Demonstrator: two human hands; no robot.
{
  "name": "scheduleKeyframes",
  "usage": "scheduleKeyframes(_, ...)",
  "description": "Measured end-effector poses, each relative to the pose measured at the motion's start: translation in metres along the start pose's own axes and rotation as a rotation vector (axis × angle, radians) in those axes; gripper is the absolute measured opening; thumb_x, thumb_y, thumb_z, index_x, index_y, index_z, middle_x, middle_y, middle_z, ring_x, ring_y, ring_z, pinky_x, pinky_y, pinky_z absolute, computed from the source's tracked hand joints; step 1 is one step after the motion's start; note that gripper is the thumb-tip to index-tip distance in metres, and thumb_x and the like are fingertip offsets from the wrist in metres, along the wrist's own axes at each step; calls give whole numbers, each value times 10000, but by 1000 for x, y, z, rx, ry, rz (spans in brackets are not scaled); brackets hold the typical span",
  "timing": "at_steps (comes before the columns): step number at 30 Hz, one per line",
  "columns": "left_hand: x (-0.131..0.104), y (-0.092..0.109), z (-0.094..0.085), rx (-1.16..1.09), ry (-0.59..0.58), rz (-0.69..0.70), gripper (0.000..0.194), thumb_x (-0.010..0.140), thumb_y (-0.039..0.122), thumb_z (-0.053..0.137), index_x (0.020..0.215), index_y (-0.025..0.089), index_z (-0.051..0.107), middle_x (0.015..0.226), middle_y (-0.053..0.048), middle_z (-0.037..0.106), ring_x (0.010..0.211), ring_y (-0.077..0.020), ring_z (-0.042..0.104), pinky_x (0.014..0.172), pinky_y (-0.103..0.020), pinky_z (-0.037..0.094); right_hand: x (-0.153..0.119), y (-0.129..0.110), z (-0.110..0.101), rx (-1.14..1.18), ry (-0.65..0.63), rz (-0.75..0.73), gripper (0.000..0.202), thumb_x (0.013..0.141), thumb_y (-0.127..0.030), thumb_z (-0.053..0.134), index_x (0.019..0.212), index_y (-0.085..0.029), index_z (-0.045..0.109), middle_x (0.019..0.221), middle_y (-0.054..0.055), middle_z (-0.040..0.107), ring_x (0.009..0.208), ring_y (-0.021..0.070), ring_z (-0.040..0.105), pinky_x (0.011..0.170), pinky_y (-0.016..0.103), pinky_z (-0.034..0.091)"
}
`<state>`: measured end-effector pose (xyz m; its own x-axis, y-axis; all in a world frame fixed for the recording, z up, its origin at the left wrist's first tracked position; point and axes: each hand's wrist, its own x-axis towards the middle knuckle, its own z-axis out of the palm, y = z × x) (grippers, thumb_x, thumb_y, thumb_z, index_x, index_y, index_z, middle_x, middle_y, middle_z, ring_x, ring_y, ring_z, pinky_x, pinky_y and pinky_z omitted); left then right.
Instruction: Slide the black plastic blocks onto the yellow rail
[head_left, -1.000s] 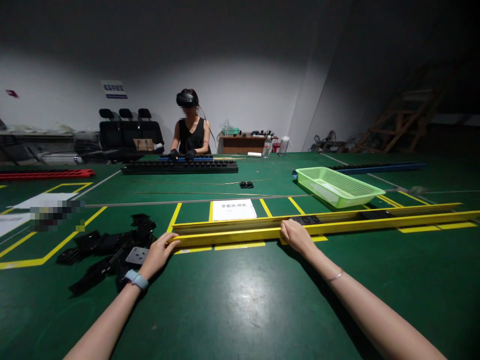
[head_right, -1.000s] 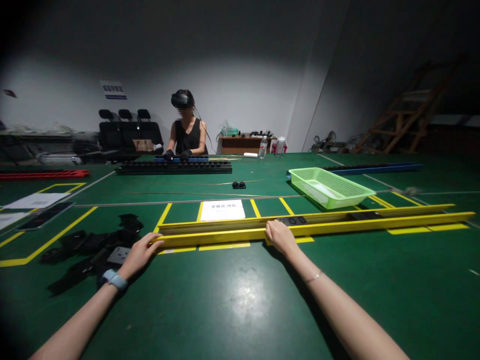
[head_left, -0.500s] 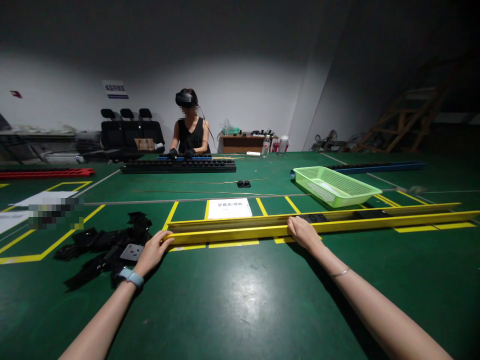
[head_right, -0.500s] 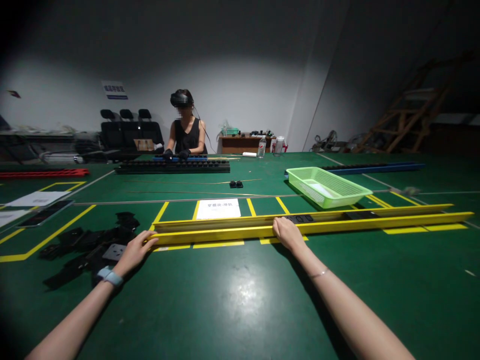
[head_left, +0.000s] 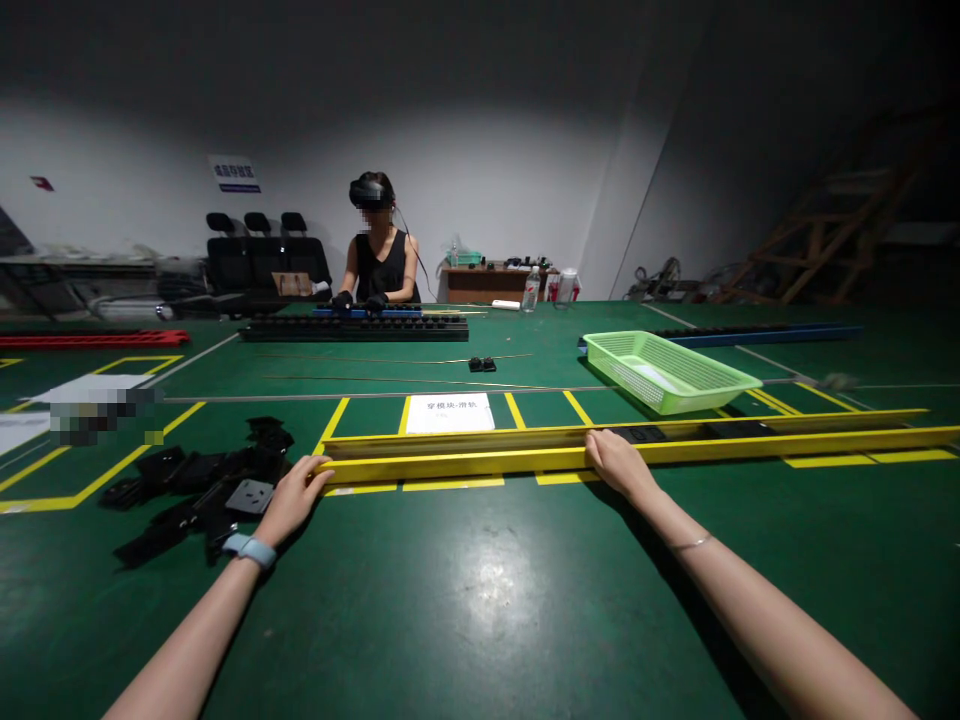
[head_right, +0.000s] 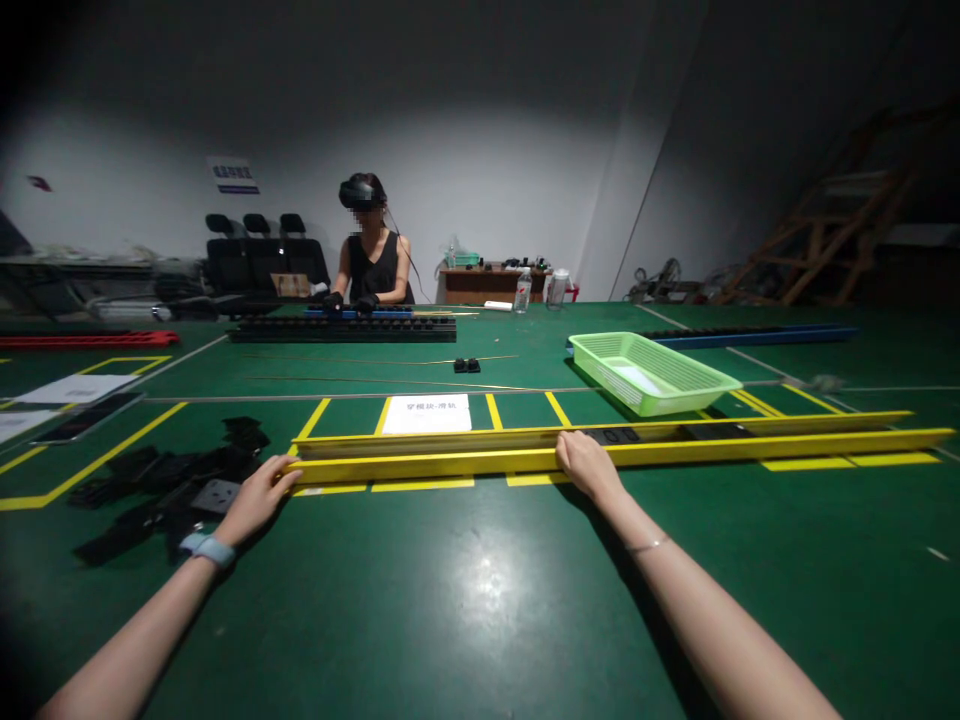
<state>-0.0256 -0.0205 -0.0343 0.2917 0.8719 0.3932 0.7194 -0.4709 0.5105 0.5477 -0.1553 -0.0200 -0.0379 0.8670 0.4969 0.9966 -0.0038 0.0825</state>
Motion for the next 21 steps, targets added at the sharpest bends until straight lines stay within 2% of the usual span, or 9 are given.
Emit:
scheduleKeyframes(10,-1,-2,5,4,27,-53,403,818,527,415,968,199,594,980,-62,618,902,-212,608,799,-291,470,-7,31,1,1,-14,3,349,956,-317,231,719,-199,459,648,38,509,643,156,463,637,281,313)
scheduleKeyframes(21,-2,-1,3,44,20,-80,438,812,546,416,996,200,611,1040,-62,643,911,-210,619,786,-268,474,-15,62,-1,23,-5,-1,333,952,-314,239,738,-201,469,672,45,537,666,162,493,646,285,331)
